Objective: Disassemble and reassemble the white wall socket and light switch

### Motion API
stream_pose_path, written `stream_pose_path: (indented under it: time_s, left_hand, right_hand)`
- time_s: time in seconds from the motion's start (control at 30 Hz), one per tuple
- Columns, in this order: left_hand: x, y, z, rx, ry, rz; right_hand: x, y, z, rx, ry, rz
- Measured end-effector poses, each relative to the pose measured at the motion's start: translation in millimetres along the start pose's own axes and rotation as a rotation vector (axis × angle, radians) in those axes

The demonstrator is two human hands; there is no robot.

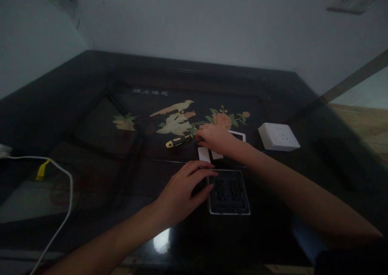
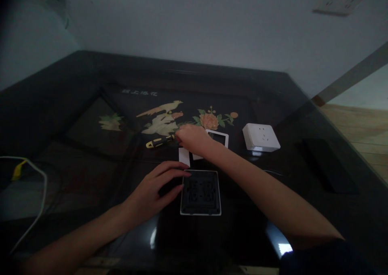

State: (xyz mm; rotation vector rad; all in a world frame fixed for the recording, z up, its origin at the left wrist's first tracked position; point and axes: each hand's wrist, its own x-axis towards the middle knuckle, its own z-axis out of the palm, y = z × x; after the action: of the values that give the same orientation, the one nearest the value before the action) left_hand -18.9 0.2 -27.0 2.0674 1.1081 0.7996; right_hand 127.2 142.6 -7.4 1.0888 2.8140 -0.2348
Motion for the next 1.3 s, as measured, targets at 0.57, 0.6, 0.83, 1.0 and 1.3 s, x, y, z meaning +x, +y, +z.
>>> stream_pose_path:
  time_s: [0.57,0.6,0.83,1.0,1.3]
  left_hand:
    - [16.2,-8.2,-23.0,-0.232,0.255,-0.260]
    - [15.1,-7.7,-22.6,-0.222,0.253,-0.249]
    - [13.3,-0.8,-25.0,-0.268,0.277,-0.216]
    - [14.1,4.9,-24.6,-0.502,0.289,-0.271]
    - [10.1,0.7,-14.4,-0.815,0.222,-0.304]
  right_hand:
    - [-64.7,-49.1,-30.5,0.178,0.099,-0.022]
    - [-65.8,-51.9,-30.2,0.194,0.106,-0.023]
    - [-77.3,-45.5,-24.8,0.562,0.270,-0.031]
    - [-89.2,-42.4,-18.5,0.794,0.378,-0.039]
    - [-96.8,-48.4,-10.5,0.758,0.650,-0.100]
